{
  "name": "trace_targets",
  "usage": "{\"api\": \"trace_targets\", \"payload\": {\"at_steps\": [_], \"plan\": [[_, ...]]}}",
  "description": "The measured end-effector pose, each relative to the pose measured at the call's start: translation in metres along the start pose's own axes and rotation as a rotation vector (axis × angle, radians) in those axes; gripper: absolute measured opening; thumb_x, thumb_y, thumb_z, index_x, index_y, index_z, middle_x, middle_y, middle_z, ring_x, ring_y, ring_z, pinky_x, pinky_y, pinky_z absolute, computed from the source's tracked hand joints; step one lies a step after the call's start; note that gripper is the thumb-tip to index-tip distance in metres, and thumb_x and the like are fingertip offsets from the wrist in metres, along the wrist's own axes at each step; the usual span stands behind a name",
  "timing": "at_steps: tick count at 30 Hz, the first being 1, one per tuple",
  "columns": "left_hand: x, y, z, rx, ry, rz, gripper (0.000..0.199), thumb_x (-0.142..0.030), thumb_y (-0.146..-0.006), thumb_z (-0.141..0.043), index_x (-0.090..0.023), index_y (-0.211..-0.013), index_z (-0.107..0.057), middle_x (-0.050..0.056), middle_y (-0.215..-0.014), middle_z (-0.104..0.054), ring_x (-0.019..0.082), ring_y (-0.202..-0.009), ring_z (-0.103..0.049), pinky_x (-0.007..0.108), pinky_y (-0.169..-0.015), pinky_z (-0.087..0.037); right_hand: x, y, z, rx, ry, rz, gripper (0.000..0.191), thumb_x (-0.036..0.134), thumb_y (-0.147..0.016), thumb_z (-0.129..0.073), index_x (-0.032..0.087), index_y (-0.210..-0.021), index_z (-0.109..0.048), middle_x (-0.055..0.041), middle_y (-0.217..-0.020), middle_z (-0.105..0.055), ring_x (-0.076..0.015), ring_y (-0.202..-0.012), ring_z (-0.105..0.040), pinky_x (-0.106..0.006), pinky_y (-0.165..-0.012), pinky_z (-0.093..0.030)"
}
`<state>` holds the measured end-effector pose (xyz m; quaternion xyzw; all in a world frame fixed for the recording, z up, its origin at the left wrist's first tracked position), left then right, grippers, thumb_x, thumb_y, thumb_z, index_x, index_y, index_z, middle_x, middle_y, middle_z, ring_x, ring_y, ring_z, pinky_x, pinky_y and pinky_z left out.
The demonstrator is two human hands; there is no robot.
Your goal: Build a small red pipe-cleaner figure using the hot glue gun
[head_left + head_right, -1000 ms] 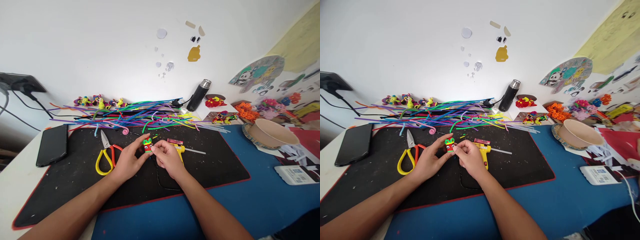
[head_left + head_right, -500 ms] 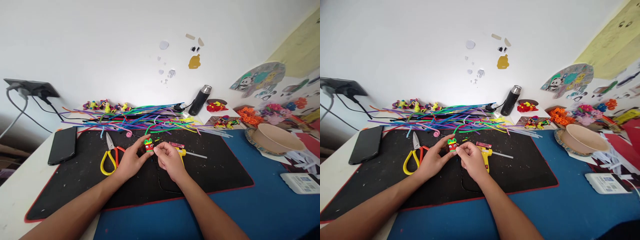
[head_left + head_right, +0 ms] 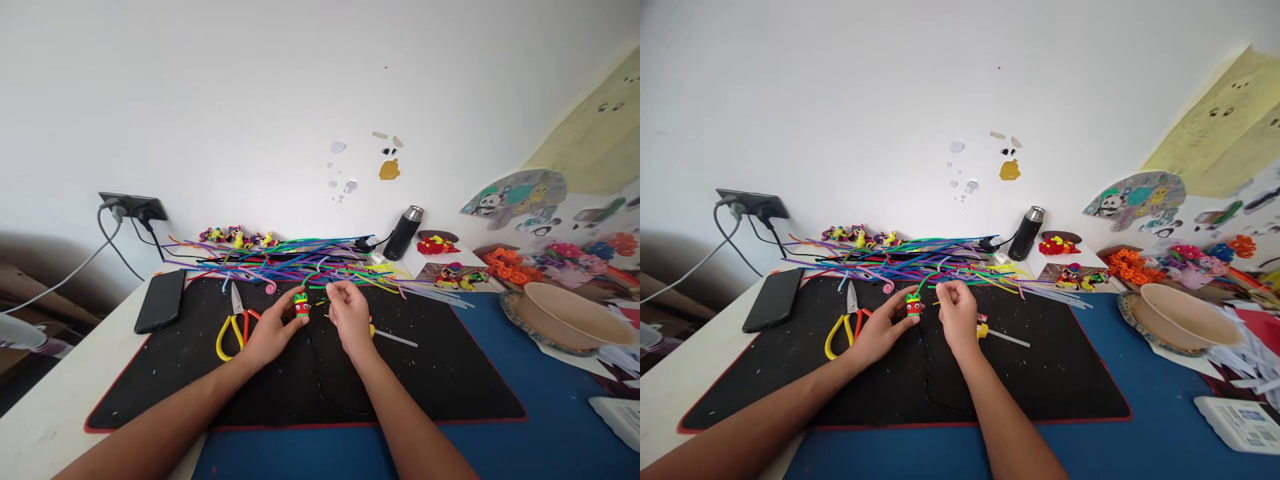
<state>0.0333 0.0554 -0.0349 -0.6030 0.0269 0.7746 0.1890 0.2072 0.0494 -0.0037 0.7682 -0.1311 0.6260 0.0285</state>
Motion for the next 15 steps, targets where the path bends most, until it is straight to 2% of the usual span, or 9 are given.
{"api": "trace_targets", "payload": {"at_steps": [4,11,15], "plan": [[0.0,0.001,0.002,-0.011,-0.097,0.001,0.067,-0.042,-0.094,-0.068,-0.023,-0.156,-0.05,0.006,-0.113,-0.077,0.027,-0.11,-0.073,0.045,-0.103,-0.056,-0.009,0.003,0.013,-0.021,0.107,0.04,0.044,0.064,-0.086,-0.077,0.023,-0.084,-0.06,0.0108,-0.054,-0.041,-0.0092,-0.043,-0.033,-0.022,-0.041,-0.028],[-0.004,0.002,0.002,-0.016,-0.131,0.0,0.066,-0.039,-0.095,-0.067,-0.024,-0.156,-0.05,0.006,-0.121,-0.076,0.025,-0.106,-0.07,0.043,-0.101,-0.054,0.008,0.016,0.019,0.021,0.263,0.11,0.036,0.057,-0.091,-0.072,0.024,-0.085,-0.063,0.0081,-0.056,-0.044,-0.0128,-0.049,-0.037,-0.025,-0.047,-0.031],[0.0,0.002,0.003,-0.022,-0.111,0.005,0.068,-0.039,-0.094,-0.069,-0.025,-0.157,-0.049,0.008,-0.137,-0.07,0.026,-0.117,-0.068,0.044,-0.108,-0.051,0.022,0.023,0.012,0.049,0.43,0.195,0.028,0.049,-0.095,-0.068,0.024,-0.085,-0.065,0.0062,-0.056,-0.05,-0.0145,-0.051,-0.043,-0.028,-0.053,-0.035]]}}
Point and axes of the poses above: each hand's wrist, its own y-axis away from the middle knuckle, its own z-axis out of the back of the hand, x = y × z, the point moved 9 cm from there along -y, towards the middle knuckle
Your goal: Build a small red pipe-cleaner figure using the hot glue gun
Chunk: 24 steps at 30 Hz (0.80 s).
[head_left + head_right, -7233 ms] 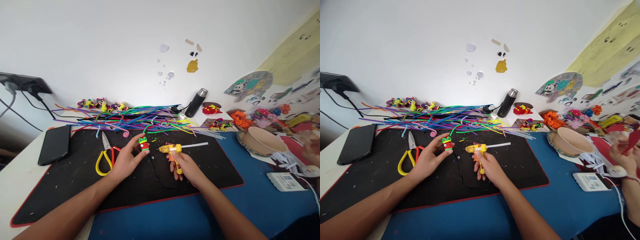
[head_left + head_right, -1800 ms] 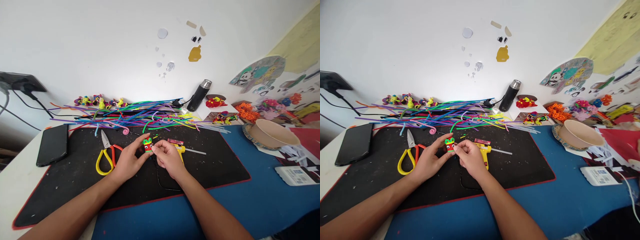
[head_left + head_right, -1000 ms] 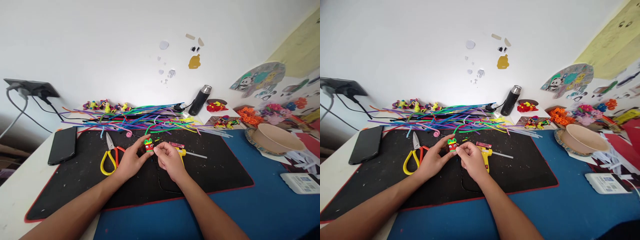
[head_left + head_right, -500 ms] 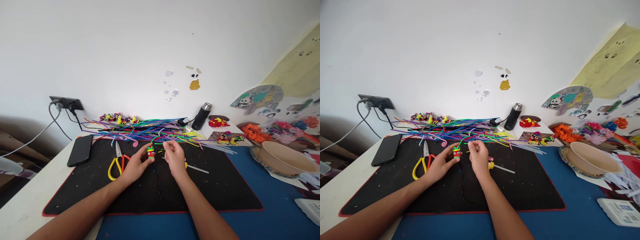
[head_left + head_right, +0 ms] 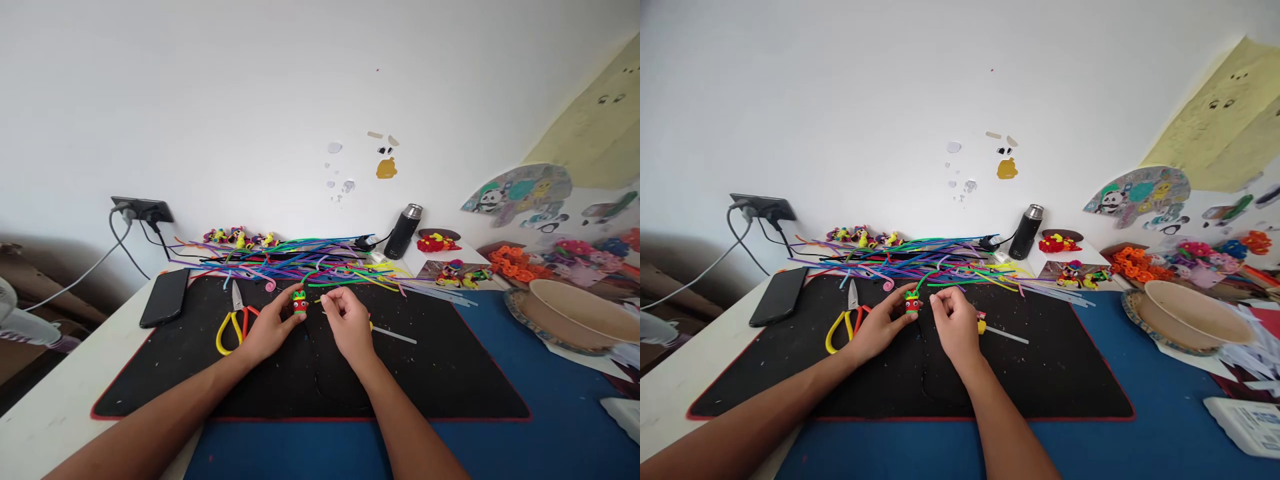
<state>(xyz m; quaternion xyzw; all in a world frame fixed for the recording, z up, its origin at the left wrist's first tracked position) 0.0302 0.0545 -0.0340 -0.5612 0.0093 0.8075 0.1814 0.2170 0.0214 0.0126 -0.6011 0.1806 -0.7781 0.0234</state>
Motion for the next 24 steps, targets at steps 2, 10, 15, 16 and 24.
{"api": "trace_targets", "payload": {"at_steps": [2,10,15,16,24], "plan": [[0.0006,-0.0003,0.0002,-0.001,-0.003,-0.008,0.069,-0.039,-0.093,-0.07,-0.026,-0.157,-0.049,0.009,-0.143,-0.067,0.027,-0.12,-0.067,0.044,-0.11,-0.051,0.0057,0.0015,-0.002,0.019,0.052,0.039,0.025,0.047,-0.096,-0.067,0.024,-0.085,-0.064,0.0064,-0.055,-0.05,-0.0147,-0.05,-0.044,-0.028,-0.054,-0.035],[-0.0032,0.0001,0.0014,-0.021,-0.065,-0.031,0.068,-0.04,-0.093,-0.069,-0.025,-0.157,-0.051,0.007,-0.129,-0.073,0.023,-0.101,-0.068,0.039,-0.097,-0.056,0.0002,-0.0011,0.005,-0.014,0.002,0.04,0.021,0.044,-0.095,-0.071,0.025,-0.087,-0.067,0.0059,-0.056,-0.052,-0.0157,-0.051,-0.047,-0.029,-0.054,-0.034],[-0.0066,0.0011,0.0041,-0.038,-0.115,-0.021,0.068,-0.04,-0.093,-0.07,-0.024,-0.156,-0.053,0.006,-0.122,-0.074,0.023,-0.1,-0.067,0.039,-0.097,-0.055,0.0008,-0.0017,0.0043,-0.008,0.018,0.03,0.023,0.045,-0.095,-0.069,0.025,-0.086,-0.066,0.006,-0.056,-0.053,-0.0153,-0.051,-0.047,-0.029,-0.054,-0.035],[-0.0074,0.0011,0.0043,-0.039,-0.111,-0.025,0.067,-0.04,-0.093,-0.07,-0.024,-0.156,-0.053,0.006,-0.12,-0.075,0.023,-0.099,-0.068,0.039,-0.097,-0.056,0.0013,-0.0015,0.0034,0.0,0.023,0.029,0.023,0.045,-0.095,-0.069,0.025,-0.086,-0.066,0.0059,-0.056,-0.053,-0.0153,-0.051,-0.047,-0.029,-0.055,-0.035],[-0.003,-0.0006,0.0028,-0.033,-0.076,-0.036,0.069,-0.04,-0.093,-0.07,-0.022,-0.157,-0.052,0.007,-0.122,-0.076,0.025,-0.103,-0.07,0.041,-0.1,-0.056,-0.0006,-0.0006,0.0023,0.009,0.034,0.017,0.024,0.047,-0.096,-0.068,0.024,-0.088,-0.066,0.0047,-0.058,-0.055,-0.0154,-0.052,-0.048,-0.029,-0.055,-0.036]]}}
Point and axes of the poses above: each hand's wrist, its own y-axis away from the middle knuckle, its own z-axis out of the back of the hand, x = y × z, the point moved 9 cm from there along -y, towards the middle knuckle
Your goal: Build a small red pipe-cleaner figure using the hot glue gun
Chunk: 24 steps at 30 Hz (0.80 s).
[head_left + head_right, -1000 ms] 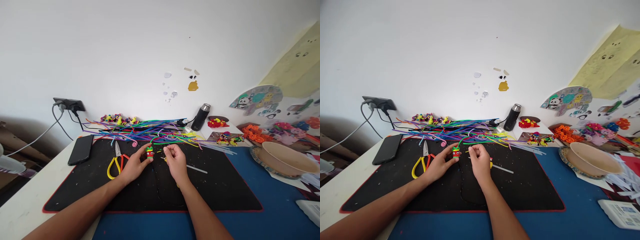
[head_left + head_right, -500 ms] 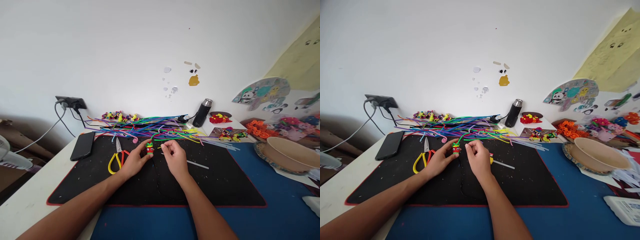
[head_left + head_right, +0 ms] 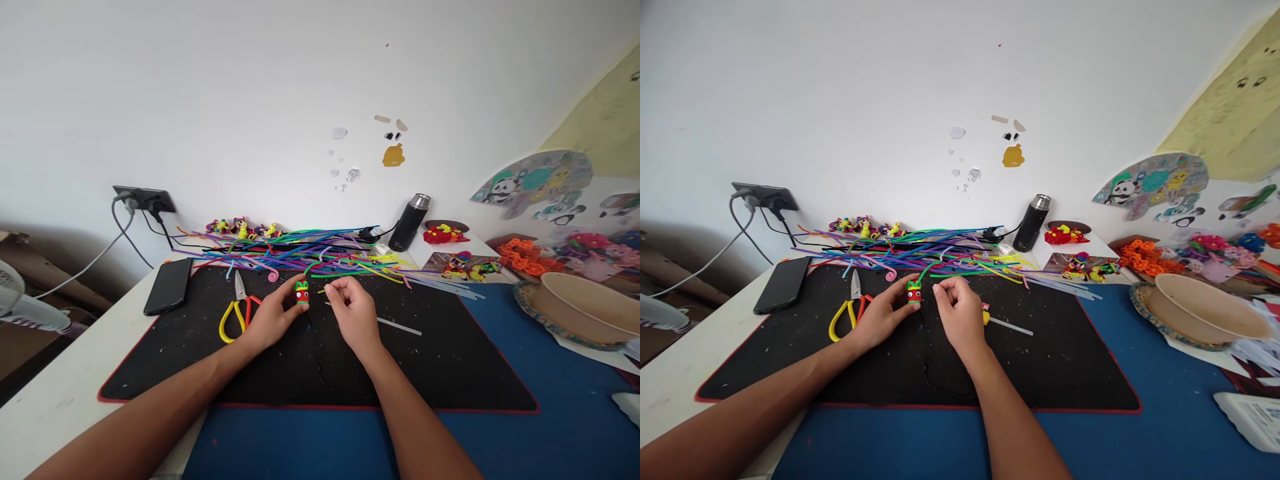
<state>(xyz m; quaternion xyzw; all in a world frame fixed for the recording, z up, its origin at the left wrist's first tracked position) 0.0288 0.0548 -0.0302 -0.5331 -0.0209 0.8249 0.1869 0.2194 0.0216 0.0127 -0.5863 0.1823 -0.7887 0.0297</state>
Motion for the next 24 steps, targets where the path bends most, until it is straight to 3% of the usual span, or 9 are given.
{"api": "trace_targets", "payload": {"at_steps": [13,24], "plan": [[0.0044,-0.0009,-0.0033,0.02,0.036,0.031,0.071,-0.04,-0.091,-0.07,-0.022,-0.157,-0.052,0.005,-0.107,-0.075,0.027,-0.106,-0.069,0.041,-0.099,-0.056,0.0042,0.001,0.0014,-0.019,0.025,0.032,0.024,0.046,-0.096,-0.065,0.023,-0.089,-0.066,0.0056,-0.058,-0.054,-0.0141,-0.051,-0.048,-0.028,-0.054,-0.038],[-0.0015,0.0,-0.0025,0.028,-0.013,0.009,0.069,-0.042,-0.091,-0.071,-0.024,-0.156,-0.053,0.001,-0.092,-0.07,0.021,-0.083,-0.063,0.033,-0.08,-0.054,0.0047,0.0001,0.002,-0.022,0.03,0.026,0.025,0.047,-0.096,-0.065,0.023,-0.09,-0.067,0.0059,-0.057,-0.053,-0.0143,-0.051,-0.048,-0.028,-0.054,-0.039]]}}
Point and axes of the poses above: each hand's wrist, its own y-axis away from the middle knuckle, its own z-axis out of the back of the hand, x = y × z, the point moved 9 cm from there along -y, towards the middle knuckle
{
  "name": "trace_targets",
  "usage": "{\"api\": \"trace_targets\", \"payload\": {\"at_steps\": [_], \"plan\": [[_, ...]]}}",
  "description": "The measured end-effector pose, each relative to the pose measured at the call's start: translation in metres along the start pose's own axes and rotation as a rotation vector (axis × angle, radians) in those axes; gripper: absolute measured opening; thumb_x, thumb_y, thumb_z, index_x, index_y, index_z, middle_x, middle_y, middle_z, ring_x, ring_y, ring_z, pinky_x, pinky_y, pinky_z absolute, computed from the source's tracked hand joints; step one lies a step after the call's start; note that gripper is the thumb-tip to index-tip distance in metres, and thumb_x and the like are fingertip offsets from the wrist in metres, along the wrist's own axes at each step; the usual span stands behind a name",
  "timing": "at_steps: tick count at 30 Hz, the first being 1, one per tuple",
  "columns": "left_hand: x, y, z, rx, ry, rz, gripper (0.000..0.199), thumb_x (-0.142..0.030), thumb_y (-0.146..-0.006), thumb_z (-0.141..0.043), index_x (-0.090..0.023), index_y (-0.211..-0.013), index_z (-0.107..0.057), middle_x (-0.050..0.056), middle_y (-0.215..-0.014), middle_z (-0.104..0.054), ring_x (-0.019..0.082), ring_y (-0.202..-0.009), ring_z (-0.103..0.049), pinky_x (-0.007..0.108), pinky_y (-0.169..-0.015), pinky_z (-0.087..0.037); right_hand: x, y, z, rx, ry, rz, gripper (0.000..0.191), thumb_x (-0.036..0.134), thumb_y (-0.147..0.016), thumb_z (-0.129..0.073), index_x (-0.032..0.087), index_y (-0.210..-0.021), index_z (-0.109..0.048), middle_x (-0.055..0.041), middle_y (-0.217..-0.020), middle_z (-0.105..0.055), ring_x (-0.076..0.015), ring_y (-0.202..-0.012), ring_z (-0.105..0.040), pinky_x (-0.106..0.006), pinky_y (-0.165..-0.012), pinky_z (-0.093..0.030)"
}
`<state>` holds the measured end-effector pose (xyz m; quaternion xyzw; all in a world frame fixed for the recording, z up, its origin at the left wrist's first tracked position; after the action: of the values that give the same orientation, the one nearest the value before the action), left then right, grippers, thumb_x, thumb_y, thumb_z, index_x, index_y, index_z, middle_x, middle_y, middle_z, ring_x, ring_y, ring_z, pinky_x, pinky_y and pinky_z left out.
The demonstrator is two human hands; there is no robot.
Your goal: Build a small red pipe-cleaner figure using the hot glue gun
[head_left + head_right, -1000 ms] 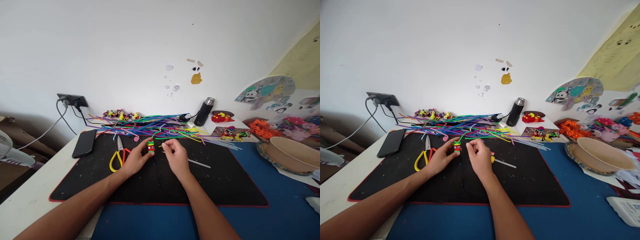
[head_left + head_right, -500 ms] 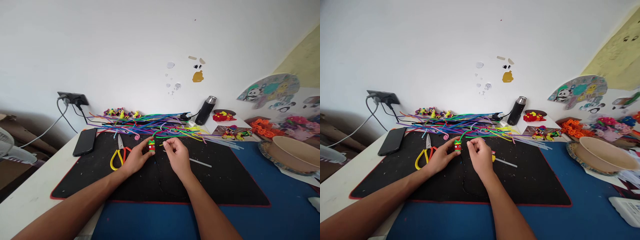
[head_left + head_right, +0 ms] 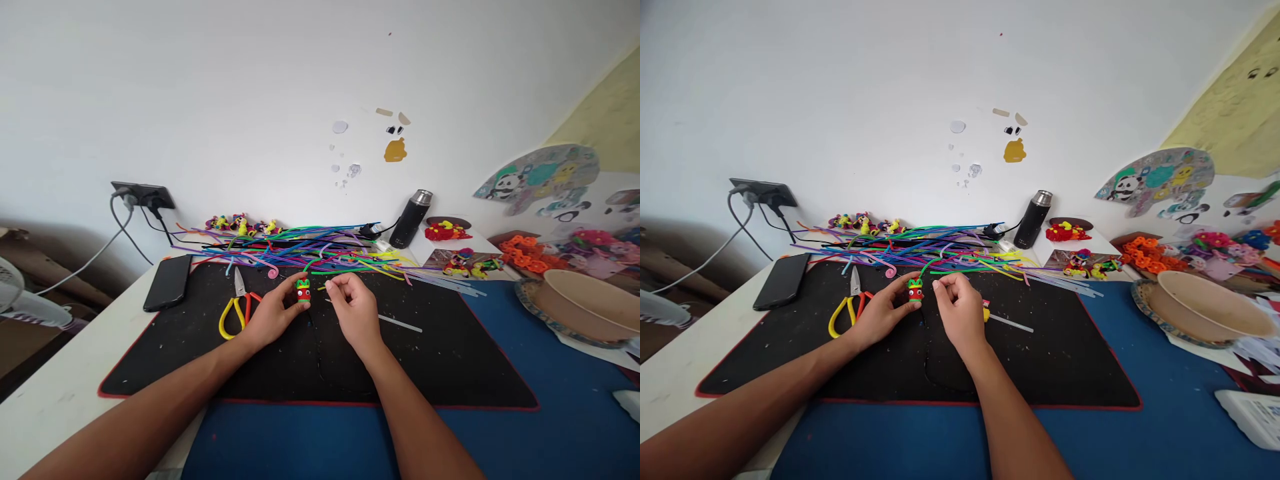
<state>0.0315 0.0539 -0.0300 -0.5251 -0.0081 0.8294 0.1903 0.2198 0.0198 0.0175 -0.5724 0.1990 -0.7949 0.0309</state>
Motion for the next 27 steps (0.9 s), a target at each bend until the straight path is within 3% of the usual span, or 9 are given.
{"api": "trace_targets", "payload": {"at_steps": [8,13,17,23,27], "plan": [[-0.003,0.002,0.0,0.001,-0.078,-0.029,0.065,-0.043,-0.092,-0.07,-0.025,-0.152,-0.054,0.002,-0.097,-0.072,0.022,-0.088,-0.068,0.035,-0.084,-0.056,-0.001,-0.001,0.002,-0.021,-0.043,-0.007,0.025,0.047,-0.095,-0.067,0.023,-0.088,-0.066,0.0071,-0.056,-0.048,-0.0134,-0.051,-0.045,-0.027,-0.053,-0.037],[-0.007,0.003,0.0,0.012,-0.027,-0.028,0.062,-0.039,-0.094,-0.066,-0.025,-0.152,-0.049,0.004,-0.11,-0.075,0.024,-0.102,-0.072,0.039,-0.096,-0.057,-0.001,-0.002,0.002,-0.004,-0.058,-0.019,0.025,0.047,-0.095,-0.067,0.023,-0.087,-0.066,0.007,-0.057,-0.049,-0.0137,-0.052,-0.045,-0.027,-0.053,-0.037],[-0.011,0.0,0.01,0.015,-0.017,-0.013,0.059,-0.042,-0.093,-0.067,-0.025,-0.147,-0.051,0.006,-0.117,-0.076,0.025,-0.112,-0.073,0.041,-0.103,-0.057,-0.001,-0.002,0.003,-0.002,-0.048,-0.021,0.026,0.047,-0.096,-0.066,0.023,-0.087,-0.065,0.007,-0.057,-0.048,-0.0139,-0.052,-0.045,-0.027,-0.053,-0.037],[-0.004,-0.007,0.027,0.038,-0.331,-0.049,0.055,-0.043,-0.087,-0.072,-0.026,-0.139,-0.063,0.008,-0.141,-0.072,0.032,-0.129,-0.067,0.047,-0.113,-0.052,-0.002,-0.001,0.001,0.012,-0.013,-0.024,0.025,0.046,-0.095,-0.065,0.023,-0.088,-0.066,0.0062,-0.057,-0.052,-0.014,-0.051,-0.047,-0.027,-0.053,-0.037],[0.009,-0.009,0.024,0.063,-0.524,-0.072,0.052,-0.04,-0.087,-0.073,-0.024,-0.136,-0.068,0.011,-0.137,-0.073,0.037,-0.133,-0.063,0.052,-0.116,-0.049,-0.001,-0.001,0.0,0.023,0.011,-0.013,0.024,0.045,-0.095,-0.065,0.023,-0.088,-0.065,0.0065,-0.056,-0.051,-0.014,-0.051,-0.048,-0.028,-0.054,-0.038]]}}
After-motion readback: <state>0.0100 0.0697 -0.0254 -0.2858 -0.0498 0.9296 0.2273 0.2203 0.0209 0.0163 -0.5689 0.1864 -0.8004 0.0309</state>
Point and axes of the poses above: each hand's wrist, its own y-axis away from the middle knuckle, its own z-axis out of the back of the hand, x = y × z, the point moved 9 cm from there along -y, towards the middle knuckle
